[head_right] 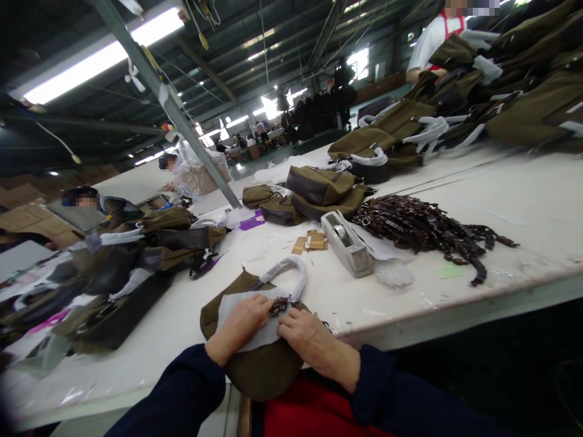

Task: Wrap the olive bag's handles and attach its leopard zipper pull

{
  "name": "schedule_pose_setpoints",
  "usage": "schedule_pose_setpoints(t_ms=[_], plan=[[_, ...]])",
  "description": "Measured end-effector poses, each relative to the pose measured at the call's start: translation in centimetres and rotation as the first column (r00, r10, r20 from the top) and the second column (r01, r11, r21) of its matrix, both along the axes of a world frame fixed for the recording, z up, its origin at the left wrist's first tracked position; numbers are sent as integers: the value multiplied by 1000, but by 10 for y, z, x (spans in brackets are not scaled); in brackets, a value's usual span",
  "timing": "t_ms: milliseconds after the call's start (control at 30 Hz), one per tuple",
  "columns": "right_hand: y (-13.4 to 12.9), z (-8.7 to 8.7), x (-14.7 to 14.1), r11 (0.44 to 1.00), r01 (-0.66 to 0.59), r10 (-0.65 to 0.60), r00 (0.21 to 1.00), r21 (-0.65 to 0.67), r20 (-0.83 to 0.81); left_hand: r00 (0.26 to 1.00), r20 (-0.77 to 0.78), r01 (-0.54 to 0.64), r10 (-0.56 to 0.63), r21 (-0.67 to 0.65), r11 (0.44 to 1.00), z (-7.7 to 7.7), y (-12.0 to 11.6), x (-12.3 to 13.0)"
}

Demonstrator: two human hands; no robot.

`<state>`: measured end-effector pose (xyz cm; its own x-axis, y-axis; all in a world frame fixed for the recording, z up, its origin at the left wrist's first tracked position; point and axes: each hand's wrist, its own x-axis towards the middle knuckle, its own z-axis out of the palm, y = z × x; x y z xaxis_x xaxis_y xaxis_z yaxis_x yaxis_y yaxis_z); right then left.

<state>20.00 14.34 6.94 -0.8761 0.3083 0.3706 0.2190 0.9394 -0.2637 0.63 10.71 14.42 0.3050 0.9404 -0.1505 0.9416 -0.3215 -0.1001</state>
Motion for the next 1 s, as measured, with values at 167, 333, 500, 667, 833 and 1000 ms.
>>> schedule_pose_setpoints(t_ms=[167,333,500,667,833,1000], plan=[[2,7,21,1000,-20,20,999,-4,-44,994,-46,102,-100,39,994,-8,-3,7],[6,14,24,998,62,-59,989,14,-134,995,-35,95,-94,28,995,-11,-7,12],[31,21,7,991,122,-130,982,-62,-134,978,208,18,-7,-49,999,2,-9,6],[57,25,-12,963,203,-197,979,-178,53,881,465,-9,86,-166,986,12,-12,-7],[66,21,-20,965,194,-170,975,-179,140,749,630,-42,204,-262,964,21,-17,-18],[67,23,-16,966,176,-153,980,-190,131,655,684,-136,321,-312,940,39,-41,-24]])
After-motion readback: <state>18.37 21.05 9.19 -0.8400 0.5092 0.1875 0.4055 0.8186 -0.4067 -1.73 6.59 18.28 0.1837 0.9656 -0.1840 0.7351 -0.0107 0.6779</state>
